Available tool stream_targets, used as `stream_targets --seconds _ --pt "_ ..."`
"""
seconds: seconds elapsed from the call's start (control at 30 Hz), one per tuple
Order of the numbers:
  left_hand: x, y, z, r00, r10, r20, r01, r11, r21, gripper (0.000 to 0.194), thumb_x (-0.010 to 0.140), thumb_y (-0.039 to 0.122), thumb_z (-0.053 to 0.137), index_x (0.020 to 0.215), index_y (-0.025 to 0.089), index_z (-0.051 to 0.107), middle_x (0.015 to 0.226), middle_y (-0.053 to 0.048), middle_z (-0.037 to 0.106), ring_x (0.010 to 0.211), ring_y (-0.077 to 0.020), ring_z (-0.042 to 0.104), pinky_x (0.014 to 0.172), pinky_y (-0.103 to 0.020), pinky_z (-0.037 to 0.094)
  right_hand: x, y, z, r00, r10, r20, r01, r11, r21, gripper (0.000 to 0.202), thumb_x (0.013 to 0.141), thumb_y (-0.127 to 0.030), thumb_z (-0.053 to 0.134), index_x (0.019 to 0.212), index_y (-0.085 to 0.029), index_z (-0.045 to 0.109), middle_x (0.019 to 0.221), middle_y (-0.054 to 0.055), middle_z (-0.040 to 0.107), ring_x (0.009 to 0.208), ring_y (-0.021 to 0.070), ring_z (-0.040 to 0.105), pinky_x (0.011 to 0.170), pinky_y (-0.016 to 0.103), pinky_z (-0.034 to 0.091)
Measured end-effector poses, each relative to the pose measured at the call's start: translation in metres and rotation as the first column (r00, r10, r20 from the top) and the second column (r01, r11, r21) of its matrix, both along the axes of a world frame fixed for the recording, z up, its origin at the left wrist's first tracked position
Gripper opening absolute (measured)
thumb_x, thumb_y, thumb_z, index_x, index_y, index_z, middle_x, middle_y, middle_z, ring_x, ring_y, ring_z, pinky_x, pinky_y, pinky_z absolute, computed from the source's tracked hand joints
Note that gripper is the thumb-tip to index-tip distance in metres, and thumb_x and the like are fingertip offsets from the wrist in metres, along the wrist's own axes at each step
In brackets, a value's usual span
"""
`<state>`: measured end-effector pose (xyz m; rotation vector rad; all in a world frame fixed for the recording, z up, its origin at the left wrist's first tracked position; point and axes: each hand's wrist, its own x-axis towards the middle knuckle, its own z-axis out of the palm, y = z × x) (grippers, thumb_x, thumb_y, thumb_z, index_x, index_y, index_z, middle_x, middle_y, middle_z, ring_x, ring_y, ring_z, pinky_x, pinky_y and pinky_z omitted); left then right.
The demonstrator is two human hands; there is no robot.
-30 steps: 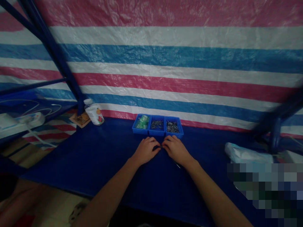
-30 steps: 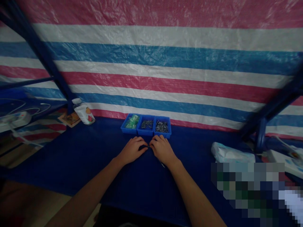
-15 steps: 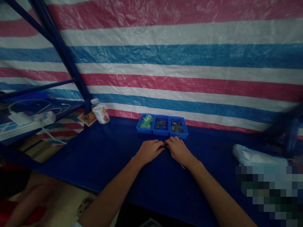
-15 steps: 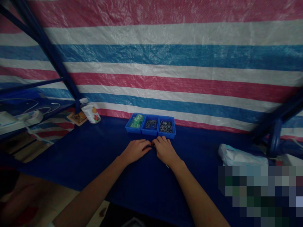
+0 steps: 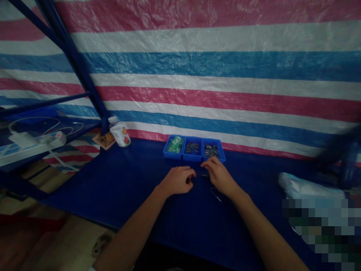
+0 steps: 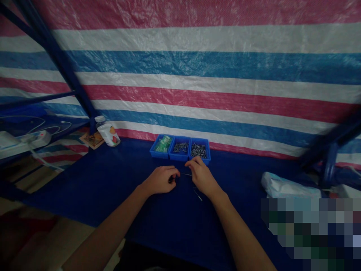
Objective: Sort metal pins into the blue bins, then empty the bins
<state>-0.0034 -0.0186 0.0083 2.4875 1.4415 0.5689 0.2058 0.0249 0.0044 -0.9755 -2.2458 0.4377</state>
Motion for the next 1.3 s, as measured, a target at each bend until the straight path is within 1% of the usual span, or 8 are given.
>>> stream_targets --seconds 0.47,0.63,0.77,0.87,1.03,1.1,1.2,1.3 --pt "-0.001 0.006 -0.004 0.997 -0.029 0.073 0.027 0.999 0.031 0.018 0.07 0.007 0.053 0.081 0.021 0.055 0.079 0.0 0.062 0.076 -0.0175 0.058 0.069 -0.029 0.042 -0.001 0.001 0.017 0.893 -0.116 -0.436 -0.007 0.962 -0.272 0.023 0.09 -0.036 0.052 0.102 -0.022 0.066 0.092 0.007 0.065 0.079 0.019 0.065 0.075 0.037 0.052" --pt "-0.002 0.007 -0.006 0.995 -0.022 0.102 0.021 1.0 0.006 0.015 0.071 0.008 0.055 0.079 0.021 0.054 0.078 0.0 0.061 0.075 -0.0162 0.057 0.069 -0.028 0.041 0.005 -0.004 0.034 0.558 -0.268 -0.785 -0.35 0.782 -0.516 0.03 0.068 -0.041 0.079 0.088 -0.025 0.063 0.083 0.002 0.071 0.085 0.0202 0.068 0.079 0.036 0.054" --pt "-0.002 0.007 -0.006 0.993 -0.028 0.112 0.028 1.0 0.003 0.014 0.072 0.009 0.053 0.079 0.021 0.055 0.079 0.0 0.061 0.075 -0.0157 0.057 0.069 -0.028 0.041 0.014 -0.005 0.044 0.356 -0.442 -0.823 -0.533 0.627 -0.568 0.027 0.066 -0.039 0.082 0.075 -0.024 0.061 0.065 -0.004 0.063 0.065 0.0121 0.064 0.068 0.027 0.054" --pt "-0.001 0.006 -0.005 0.994 -0.027 0.107 0.023 0.999 0.042 0.017 0.072 0.009 0.054 0.083 0.021 0.056 0.083 0.0 0.063 0.079 -0.0165 0.058 0.072 -0.029 0.043 0.016 0.001 0.043 0.378 -0.567 -0.732 -0.506 0.536 -0.676 0.029 0.072 -0.034 0.076 0.06 -0.021 0.052 0.05 -0.005 0.051 0.049 0.0072 0.051 0.054 0.021 0.046" --pt "-0.003 0.006 -0.004 0.999 0.02 0.037 -0.022 0.997 0.072 0.023 0.069 0.009 0.056 0.088 0.021 0.059 0.087 -0.001 0.067 0.084 -0.0192 0.06 0.077 -0.033 0.043 0.016 0.011 0.031 0.505 -0.714 -0.485 -0.202 0.449 -0.871 0.024 0.081 -0.039 0.061 0.068 -0.021 0.051 0.055 -0.002 0.055 0.046 0.0104 0.05 0.045 0.023 0.035" --pt "-0.004 0.007 -0.005 1.0 0.018 0.024 -0.019 0.998 0.062 0.022 0.07 0.008 0.056 0.088 0.021 0.06 0.087 -0.001 0.067 0.085 -0.0193 0.061 0.077 -0.033 0.043 0.015 0.012 0.024 0.578 -0.705 -0.41 0.001 0.503 -0.864 0.026 0.083 -0.043 0.056 0.069 -0.022 0.051 0.055 -0.002 0.053 0.045 0.0107 0.045 0.046 0.025 0.031" --pt "-0.005 0.008 -0.005 1.0 0.003 0.022 -0.004 0.999 0.045 0.022 0.073 0.007 0.055 0.088 0.022 0.059 0.085 0.0 0.067 0.083 -0.0185 0.061 0.076 -0.033 0.042 0.011 0.008 0.014 0.831 -0.486 -0.269 0.266 0.773 -0.576 0.03 0.084 -0.044 0.057 0.066 -0.021 0.054 0.059 -0.001 0.054 0.054 0.0131 0.048 0.055 0.028 0.036" --pt "-0.004 0.008 -0.006 1.0 -0.007 0.03 0.005 0.999 0.038 0.022 0.077 0.007 0.054 0.093 0.022 0.057 0.084 0.0 0.065 0.081 -0.0182 0.06 0.074 -0.032 0.041 0.002 0.0 0.006 0.987 -0.155 0.041 0.16 0.965 -0.209 0.017 0.085 -0.035 0.061 0.084 -0.02 0.068 0.086 0.005 0.065 0.081 0.0184 0.058 0.076 0.032 0.042"
